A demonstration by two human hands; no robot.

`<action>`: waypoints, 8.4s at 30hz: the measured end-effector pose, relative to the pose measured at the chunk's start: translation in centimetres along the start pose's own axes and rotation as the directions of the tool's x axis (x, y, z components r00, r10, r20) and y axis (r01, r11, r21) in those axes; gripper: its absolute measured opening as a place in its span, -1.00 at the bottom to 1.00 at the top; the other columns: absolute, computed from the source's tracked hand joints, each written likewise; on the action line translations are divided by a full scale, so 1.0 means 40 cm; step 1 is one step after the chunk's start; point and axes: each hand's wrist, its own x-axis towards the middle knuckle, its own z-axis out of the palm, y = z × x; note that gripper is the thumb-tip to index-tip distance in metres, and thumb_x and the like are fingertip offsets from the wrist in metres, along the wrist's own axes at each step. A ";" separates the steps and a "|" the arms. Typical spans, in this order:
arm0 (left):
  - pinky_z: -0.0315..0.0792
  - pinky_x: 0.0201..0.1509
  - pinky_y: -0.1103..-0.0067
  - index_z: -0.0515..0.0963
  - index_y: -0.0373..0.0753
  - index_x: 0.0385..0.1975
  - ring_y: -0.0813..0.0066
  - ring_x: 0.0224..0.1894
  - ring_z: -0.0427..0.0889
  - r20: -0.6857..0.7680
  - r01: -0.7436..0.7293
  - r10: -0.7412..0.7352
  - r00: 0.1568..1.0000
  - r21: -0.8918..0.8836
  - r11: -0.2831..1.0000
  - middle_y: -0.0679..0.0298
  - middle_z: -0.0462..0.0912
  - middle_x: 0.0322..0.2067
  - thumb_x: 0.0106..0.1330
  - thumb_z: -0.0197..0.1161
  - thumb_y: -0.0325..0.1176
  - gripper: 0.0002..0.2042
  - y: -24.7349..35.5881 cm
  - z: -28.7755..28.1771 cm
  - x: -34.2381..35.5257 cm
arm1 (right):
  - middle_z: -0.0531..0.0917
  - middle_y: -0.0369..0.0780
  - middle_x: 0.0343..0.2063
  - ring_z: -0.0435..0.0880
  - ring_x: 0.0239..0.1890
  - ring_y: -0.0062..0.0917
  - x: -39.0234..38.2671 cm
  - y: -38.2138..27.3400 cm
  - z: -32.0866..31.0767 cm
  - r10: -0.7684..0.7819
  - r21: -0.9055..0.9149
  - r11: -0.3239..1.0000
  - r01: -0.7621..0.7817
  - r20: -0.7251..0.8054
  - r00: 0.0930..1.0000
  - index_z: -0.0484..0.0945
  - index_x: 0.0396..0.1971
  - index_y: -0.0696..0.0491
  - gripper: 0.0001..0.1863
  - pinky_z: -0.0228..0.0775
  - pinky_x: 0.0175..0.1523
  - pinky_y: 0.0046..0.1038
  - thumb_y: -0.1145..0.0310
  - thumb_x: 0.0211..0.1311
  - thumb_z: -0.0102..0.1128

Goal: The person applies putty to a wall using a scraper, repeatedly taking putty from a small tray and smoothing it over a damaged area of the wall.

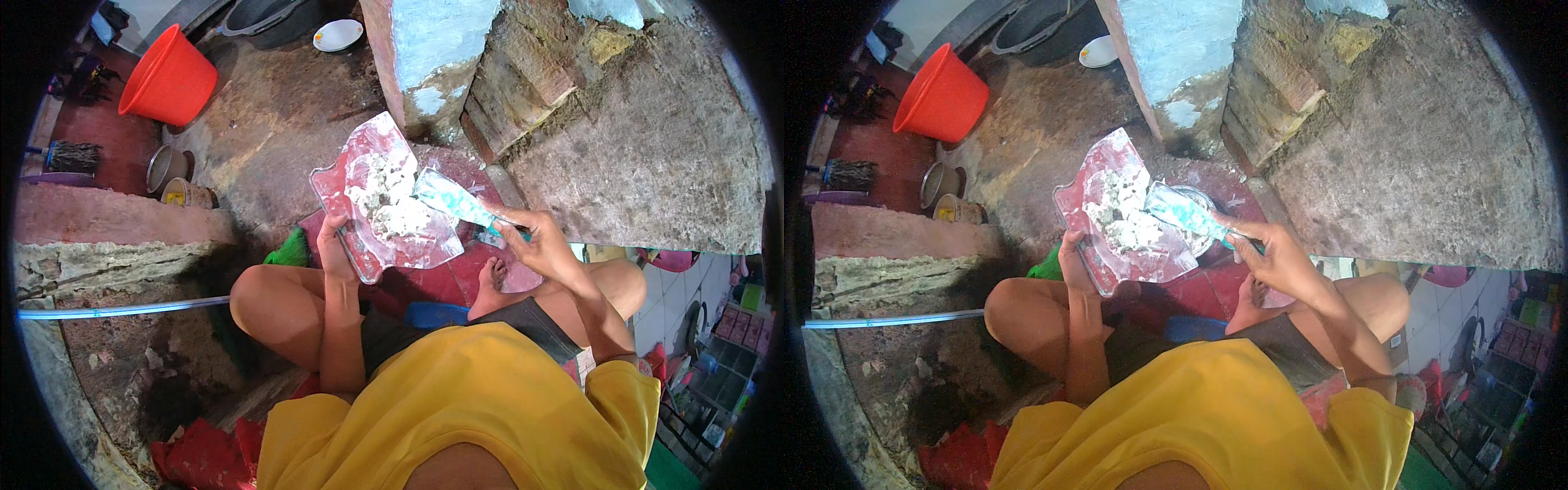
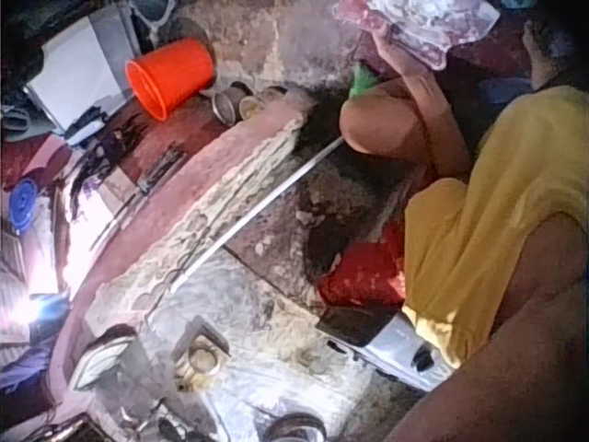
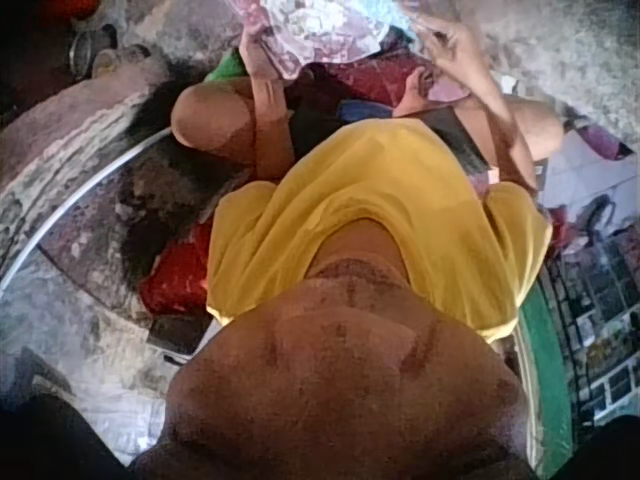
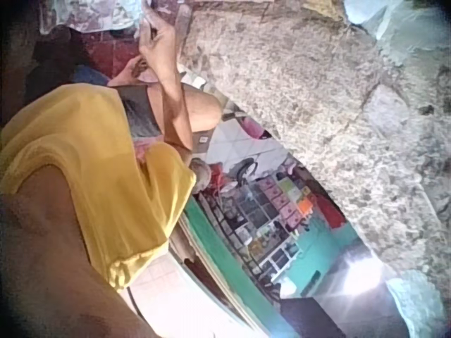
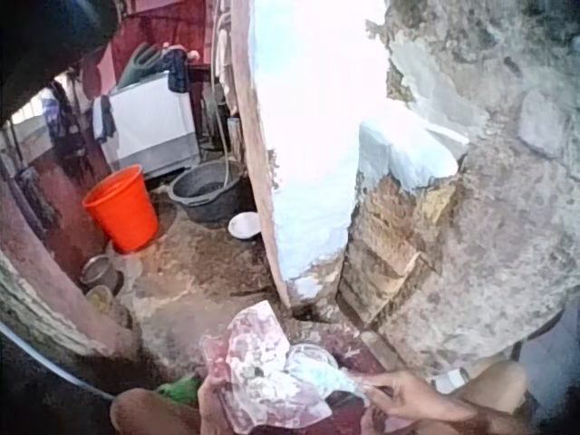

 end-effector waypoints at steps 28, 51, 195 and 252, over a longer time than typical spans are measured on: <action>0.40 0.16 0.23 0.24 -0.40 0.17 0.09 0.05 0.51 0.046 -0.012 0.016 0.999 -0.096 0.995 0.00 0.45 0.06 0.13 -0.04 -0.37 -0.46 -0.022 -0.059 -0.014 | 0.66 -0.03 -0.38 0.44 -0.53 -0.69 -0.013 -0.064 -0.016 0.154 -0.118 0.983 -0.142 0.108 0.982 0.46 0.11 -0.10 -0.57 0.40 -0.31 -0.48 0.50 0.23 0.04; 0.50 0.05 0.24 0.31 -0.46 0.08 0.08 -0.08 0.59 -0.017 0.031 -0.032 0.999 -0.031 0.999 -0.04 0.52 -0.04 0.16 0.00 -0.34 -0.52 0.029 -0.044 -0.015 | 0.50 -0.41 -0.65 0.27 -0.70 -0.84 0.012 0.001 -0.056 0.057 0.181 0.977 -0.112 0.287 0.956 0.52 0.05 0.01 -0.68 0.15 -0.61 -0.66 0.43 0.32 0.05; 0.52 0.03 0.29 0.31 -0.51 0.06 0.10 -0.11 0.61 -0.002 0.225 -0.225 0.974 -0.034 0.974 -0.08 0.54 -0.09 0.08 -0.03 -0.44 -0.52 -0.013 -0.073 0.003 | 0.48 -0.22 -0.40 0.51 -0.45 -0.37 0.011 -0.035 -0.108 -0.429 -0.760 0.470 0.449 0.248 0.869 0.59 -0.03 -0.30 -0.49 0.39 -0.41 -0.39 0.46 -0.06 0.19; 0.46 0.11 0.27 0.26 -0.43 0.12 0.13 -0.07 0.58 -0.125 0.272 -0.265 0.956 0.045 0.961 -0.01 0.51 -0.04 0.10 0.01 -0.37 -0.48 -0.027 -0.035 0.012 | 0.57 -0.23 -0.48 0.54 -0.52 -0.55 -0.021 0.049 0.001 -0.205 -0.312 0.936 0.163 -0.106 0.973 0.52 0.02 0.00 -0.64 0.41 -0.46 -0.48 0.47 0.20 0.12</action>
